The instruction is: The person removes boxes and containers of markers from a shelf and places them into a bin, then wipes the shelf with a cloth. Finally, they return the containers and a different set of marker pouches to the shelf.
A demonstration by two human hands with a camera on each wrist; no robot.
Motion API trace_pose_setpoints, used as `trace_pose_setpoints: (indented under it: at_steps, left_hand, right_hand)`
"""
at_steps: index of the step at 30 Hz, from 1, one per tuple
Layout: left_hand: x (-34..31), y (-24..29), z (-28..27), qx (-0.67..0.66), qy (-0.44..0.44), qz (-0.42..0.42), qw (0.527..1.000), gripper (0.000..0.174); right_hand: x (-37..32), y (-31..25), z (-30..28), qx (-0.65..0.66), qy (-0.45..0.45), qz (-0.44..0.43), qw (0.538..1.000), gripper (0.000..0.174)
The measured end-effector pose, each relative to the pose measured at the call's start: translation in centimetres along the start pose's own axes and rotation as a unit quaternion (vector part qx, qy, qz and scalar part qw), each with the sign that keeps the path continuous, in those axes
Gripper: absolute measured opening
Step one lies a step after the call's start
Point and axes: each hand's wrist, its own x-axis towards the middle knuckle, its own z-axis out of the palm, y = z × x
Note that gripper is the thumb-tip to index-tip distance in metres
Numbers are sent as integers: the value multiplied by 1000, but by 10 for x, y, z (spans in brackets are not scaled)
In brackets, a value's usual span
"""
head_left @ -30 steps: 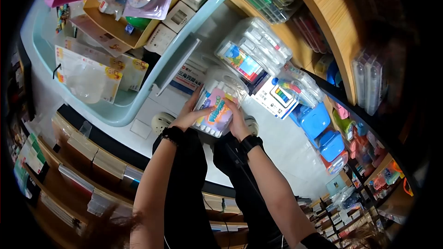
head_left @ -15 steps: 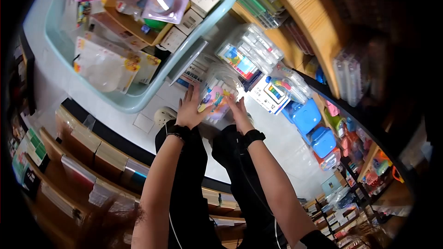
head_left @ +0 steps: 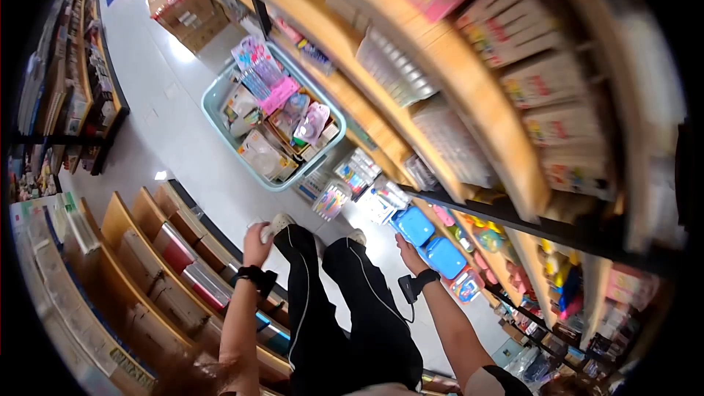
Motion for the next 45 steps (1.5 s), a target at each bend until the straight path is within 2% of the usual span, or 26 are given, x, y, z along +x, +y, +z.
trace_pose_setpoints:
  at_steps: [2,4,5,6,8,9,12,13,14,16,18,19,22,24,26,29,31,33,34,36,37,39,41,42,44,45]
  left_hand:
    - [-20,24,-51,-22,63,-6,998,28]
    - [-42,64,-102,-75,80,-73,991,29]
    - [-54,84,-122,-117,110,-69,985,29]
    - [-65,103,-142,-103,135,-38,985,29]
    - [-82,138,-173,-175,134,-121,968,29]
    - [-85,135,-172,-221,194,-65,953,24]
    - [-83,126,-204,-272,118,-184,937,39]
    - [-71,131,-203,-306,194,-177,915,48]
    - [-57,124,-211,-301,190,-146,923,46]
    - [-16,95,-229,-289,174,-78,938,43]
    - [28,77,-252,-181,157,-34,970,19]
    - [47,84,-273,-182,132,-3,974,17]
    - [96,74,-326,-135,124,109,977,33]
    - [119,51,-359,-85,134,160,974,13]
    - [132,38,-380,-180,68,26,981,8]
    - [157,-17,-394,-203,-44,-24,978,10]
    - [149,2,-395,-215,19,36,976,14]
    - [139,29,-384,-202,124,90,967,20]
    - [142,34,-384,-229,75,54,969,20]
    - [145,46,-387,-277,-25,-21,960,21]
    - [145,56,-391,-221,-27,-61,973,24]
    - [154,46,-390,-195,78,61,976,28]
    - [166,41,-397,-180,152,136,962,27]
    - [167,43,-407,-178,173,147,957,25]
    - [157,65,-424,-156,231,197,940,29]
    - [147,93,-431,-135,268,236,925,37]
  right_hand:
    - [-40,-18,-21,-4,0,-22,1000,66]
    - [-75,-36,-31,-28,-3,-68,997,70]
    - [-99,-54,-32,-17,10,-133,991,68]
    - [-107,-59,-29,84,9,-168,982,62]
    - [-144,-94,-36,35,11,-155,987,56]
    - [-154,-104,-29,41,76,-169,982,57]
    - [-171,-123,-26,40,108,-186,976,26]
    - [-172,-128,-19,89,174,-252,948,20]
    - [-177,-142,-4,137,239,-317,908,25]
    - [-177,-159,15,110,298,-346,883,45]
    - [-174,-152,20,-32,277,-265,923,65]
    - [-168,-151,26,-24,220,-193,956,65]
    - [-195,-206,78,55,192,-56,978,69]
    - [-195,-216,107,38,232,-81,969,45]
    - [-199,-220,126,19,273,-94,957,26]
    - [-210,-223,149,7,316,-101,943,22]
    - [-231,-243,150,17,297,0,955,27]
    - [-235,-239,151,83,332,2,940,26]
    - [-236,-232,152,118,349,1,930,25]
    - [-220,-204,158,35,460,-188,867,27]
    - [-211,-198,161,-9,517,-256,817,27]
    - [-223,-203,157,-82,517,-272,807,27]
    - [-240,-226,151,136,453,-72,878,28]
    - [-245,-236,145,239,401,31,884,29]
    - [-243,-233,141,179,415,-46,891,51]
    - [-232,-223,146,138,459,-137,867,59]
